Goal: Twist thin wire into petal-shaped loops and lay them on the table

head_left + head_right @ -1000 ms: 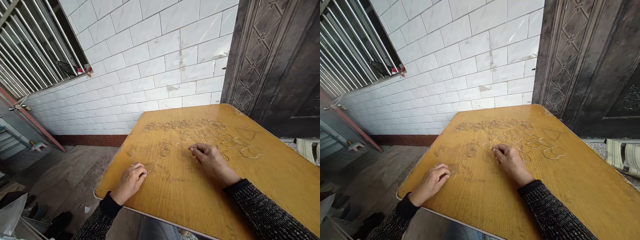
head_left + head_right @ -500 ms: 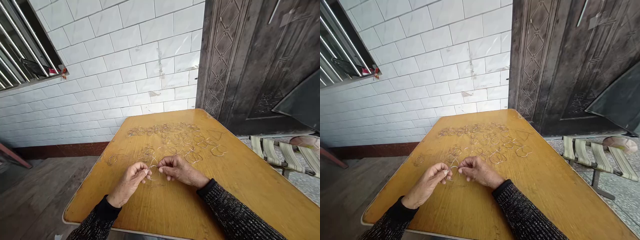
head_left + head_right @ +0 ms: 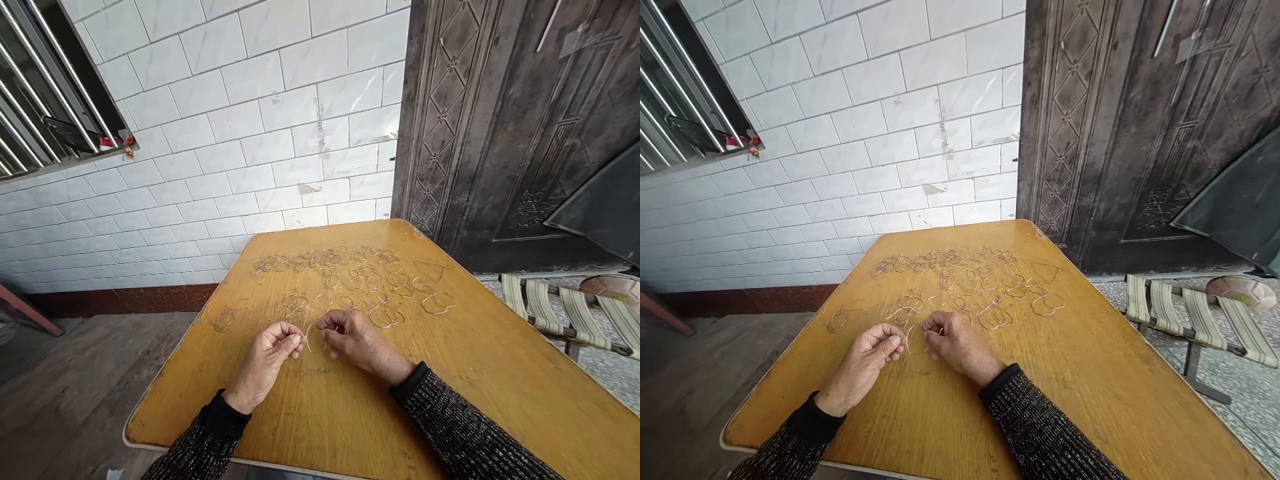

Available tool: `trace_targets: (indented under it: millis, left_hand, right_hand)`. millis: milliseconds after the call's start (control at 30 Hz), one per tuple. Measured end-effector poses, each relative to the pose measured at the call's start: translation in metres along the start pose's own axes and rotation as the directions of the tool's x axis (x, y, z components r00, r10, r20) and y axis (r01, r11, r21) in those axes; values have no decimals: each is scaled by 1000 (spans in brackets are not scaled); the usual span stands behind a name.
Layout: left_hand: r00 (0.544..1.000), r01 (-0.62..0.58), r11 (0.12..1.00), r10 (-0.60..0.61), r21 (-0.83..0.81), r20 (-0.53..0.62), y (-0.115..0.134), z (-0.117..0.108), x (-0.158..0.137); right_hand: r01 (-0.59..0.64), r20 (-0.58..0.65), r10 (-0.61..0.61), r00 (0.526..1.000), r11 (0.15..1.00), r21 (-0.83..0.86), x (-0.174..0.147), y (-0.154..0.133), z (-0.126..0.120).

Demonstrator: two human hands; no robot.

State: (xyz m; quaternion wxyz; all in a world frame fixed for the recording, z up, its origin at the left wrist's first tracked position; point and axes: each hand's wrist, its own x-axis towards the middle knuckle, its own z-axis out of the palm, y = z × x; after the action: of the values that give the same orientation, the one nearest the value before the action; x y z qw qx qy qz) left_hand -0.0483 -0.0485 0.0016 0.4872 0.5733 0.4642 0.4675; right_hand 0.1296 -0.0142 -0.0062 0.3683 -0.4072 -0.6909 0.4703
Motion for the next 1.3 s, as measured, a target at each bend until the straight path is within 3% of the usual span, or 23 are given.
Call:
trace_targets:
  millis: [100, 200, 333, 433, 633, 767, 833, 900, 1067, 1200, 1300]
  left_hand:
    - [995, -80, 992, 86, 96, -59, 0, -4, 2]
    - [959, -219, 930, 261, 296, -110, 3, -8, 0]
    - [855, -414, 760, 514, 500, -73, 5, -9, -7]
    - [779, -486, 656, 624, 577, -54, 3, -10, -10]
    - [651, -624, 402, 742, 670, 162, -3, -11, -12]
    - [573, -657, 267, 784, 705, 237, -6, -9, -13]
    - [598, -645, 279, 764, 711, 243, -7, -7, -13]
    - [655, -610, 347, 727, 713, 207, -7, -6, -12]
    - [764, -480, 635, 642, 605, -68, -5, -1, -12]
    - [904, -333, 903, 387, 269, -181, -3, 3, -12]
    - [982, -145, 980, 125, -138, -142, -1, 3, -11]
  right_hand:
    - [55, -3, -55, 998, 993, -109, 0, 0, -4]
    - [-12, 60, 12, 998, 1000, 4, -1, -1, -8]
    - [-141, 114, 125, 986, 979, 149, -1, -3, -10]
    - [-166, 155, 133, 979, 960, 224, -2, -4, -11]
    - [-115, 112, 74, 991, 899, 423, -3, -8, -15]
    - [-101, 143, 40, 989, 889, 447, -4, -9, -14]
    - [-89, 181, 9, 984, 893, 441, -4, -9, -12]
    - [-81, 210, -13, 978, 896, 436, -6, -8, -10]
    - [-97, 218, 1, 976, 898, 429, -9, -10, -2]
    - [-121, 218, 28, 976, 896, 428, -9, -12, 2]
    - [-109, 164, 39, 986, 891, 440, -7, -11, 3]
